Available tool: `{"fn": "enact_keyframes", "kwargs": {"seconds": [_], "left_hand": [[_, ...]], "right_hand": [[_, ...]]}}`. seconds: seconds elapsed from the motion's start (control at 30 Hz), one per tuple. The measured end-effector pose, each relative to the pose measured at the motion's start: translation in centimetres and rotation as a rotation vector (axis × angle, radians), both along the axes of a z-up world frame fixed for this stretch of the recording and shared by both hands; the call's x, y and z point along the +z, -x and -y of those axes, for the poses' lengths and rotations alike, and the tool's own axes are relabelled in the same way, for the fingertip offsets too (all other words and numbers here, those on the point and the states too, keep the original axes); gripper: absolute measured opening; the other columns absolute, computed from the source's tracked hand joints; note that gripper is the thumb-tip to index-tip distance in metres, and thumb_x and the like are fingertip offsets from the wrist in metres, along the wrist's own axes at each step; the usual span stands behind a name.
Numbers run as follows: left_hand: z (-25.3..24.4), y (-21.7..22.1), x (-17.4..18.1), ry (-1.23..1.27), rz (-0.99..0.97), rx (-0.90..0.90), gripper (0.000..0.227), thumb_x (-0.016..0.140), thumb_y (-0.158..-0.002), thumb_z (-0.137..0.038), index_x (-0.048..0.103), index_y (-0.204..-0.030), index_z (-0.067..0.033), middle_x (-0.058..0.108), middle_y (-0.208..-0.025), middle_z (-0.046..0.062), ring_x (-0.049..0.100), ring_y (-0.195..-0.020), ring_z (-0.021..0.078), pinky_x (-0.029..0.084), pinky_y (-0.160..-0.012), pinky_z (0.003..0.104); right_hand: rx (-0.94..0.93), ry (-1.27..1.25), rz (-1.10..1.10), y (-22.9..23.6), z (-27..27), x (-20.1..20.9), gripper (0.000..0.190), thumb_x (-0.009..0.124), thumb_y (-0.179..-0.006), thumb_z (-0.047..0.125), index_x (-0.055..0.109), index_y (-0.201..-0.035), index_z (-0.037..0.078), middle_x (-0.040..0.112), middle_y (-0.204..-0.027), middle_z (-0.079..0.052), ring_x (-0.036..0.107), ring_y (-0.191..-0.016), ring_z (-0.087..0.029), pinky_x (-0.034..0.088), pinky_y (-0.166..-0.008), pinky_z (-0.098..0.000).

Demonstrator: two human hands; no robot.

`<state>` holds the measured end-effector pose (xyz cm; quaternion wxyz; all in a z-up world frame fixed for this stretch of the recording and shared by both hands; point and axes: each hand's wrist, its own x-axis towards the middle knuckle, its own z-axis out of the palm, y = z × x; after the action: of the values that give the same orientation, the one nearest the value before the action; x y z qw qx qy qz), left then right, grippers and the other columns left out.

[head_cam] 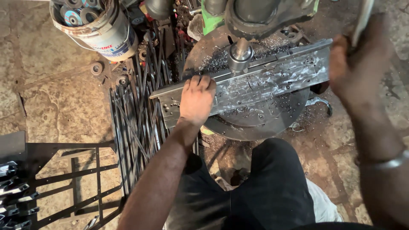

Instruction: Operating a vertical drill press to make holes in a metal workpiece.

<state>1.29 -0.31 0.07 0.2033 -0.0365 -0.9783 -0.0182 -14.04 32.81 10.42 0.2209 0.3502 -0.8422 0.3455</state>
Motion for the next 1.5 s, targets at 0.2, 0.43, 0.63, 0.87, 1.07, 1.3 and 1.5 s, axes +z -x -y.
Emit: {"fn": "enact_keyframes", "kwargs": {"seconds": [0.2,0.43,0.63,0.87,1.07,1.3,1.5], "left_hand": [[0.1,0.0,0.0,0.054,0.018,0.008,0.037,0.062,-0.081,-0.012,0.070,-0.116,-0.0050,0.062,-0.121,0.009,0.056,-0.115,0.0276,0.048,-0.102,0.045],[-0.1,-0.1,0.4,0.006,-0.001,0.001,0.035,0.062,-0.084,-0.017,0.070,-0.115,-0.0040,0.061,-0.118,0.008,0.056,-0.112,0.0283,0.047,-0.101,0.045],[0.1,-0.1,0.0,-0.008,-0.024,-0.017,0.034,0.061,-0.085,-0.018,0.070,-0.116,-0.0038,0.061,-0.118,0.009,0.056,-0.112,0.0283,0.048,-0.100,0.045],[0.1,-0.1,0.2,-0.035,-0.028,-0.005,0.034,0.062,-0.085,-0.018,0.071,-0.115,-0.0043,0.061,-0.117,0.008,0.056,-0.111,0.0285,0.048,-0.100,0.044],[-0.2,-0.1,0.3,-0.021,-0.040,-0.010,0.034,0.062,-0.084,-0.018,0.071,-0.114,-0.0039,0.061,-0.117,0.008,0.056,-0.110,0.0288,0.048,-0.100,0.045],[-0.2,-0.1,0.5,-0.034,-0.003,-0.003,0.034,0.065,-0.082,-0.016,0.071,-0.114,-0.0050,0.061,-0.117,0.009,0.057,-0.111,0.0299,0.048,-0.101,0.045],[-0.1,-0.1,0.5,-0.044,-0.023,0.001,0.036,0.067,-0.078,-0.015,0.072,-0.113,-0.0056,0.061,-0.116,0.009,0.057,-0.110,0.0312,0.049,-0.101,0.046]], "right_hand": [[-0.012,0.380,0.063,8.3,6.0,-6.1,0.020,0.061,-0.102,-0.008,0.052,-0.119,-0.003,0.056,-0.101,-0.006,0.056,-0.088,-0.015,0.047,-0.080,-0.0280],[-0.066,0.540,0.147,11.4,9.6,-7.6,0.023,0.067,-0.103,0.000,0.056,-0.123,-0.003,0.055,-0.104,-0.006,0.054,-0.095,-0.015,0.046,-0.087,-0.0304],[-0.091,0.516,0.141,11.2,10.8,-8.5,0.023,0.069,-0.104,0.002,0.057,-0.123,-0.003,0.057,-0.103,-0.006,0.055,-0.093,-0.016,0.047,-0.086,-0.0315],[-0.110,0.492,0.138,11.4,11.2,-11.2,0.023,0.070,-0.104,0.004,0.059,-0.123,-0.003,0.059,-0.101,-0.006,0.055,-0.091,-0.016,0.047,-0.084,-0.0327],[-0.133,0.481,0.117,10.8,7.4,-18.2,0.023,0.071,-0.105,0.005,0.060,-0.123,-0.003,0.060,-0.099,-0.007,0.056,-0.089,-0.017,0.047,-0.083,-0.0337],[-0.192,0.463,0.073,10.5,3.5,-20.0,0.024,0.072,-0.105,0.007,0.062,-0.123,-0.003,0.062,-0.097,-0.007,0.057,-0.087,-0.017,0.047,-0.081,-0.0349],[-0.224,0.470,0.057,12.9,8.6,-11.9,0.024,0.073,-0.106,0.009,0.063,-0.123,-0.003,0.063,-0.095,-0.008,0.057,-0.085,-0.018,0.048,-0.079,-0.0360]]}}
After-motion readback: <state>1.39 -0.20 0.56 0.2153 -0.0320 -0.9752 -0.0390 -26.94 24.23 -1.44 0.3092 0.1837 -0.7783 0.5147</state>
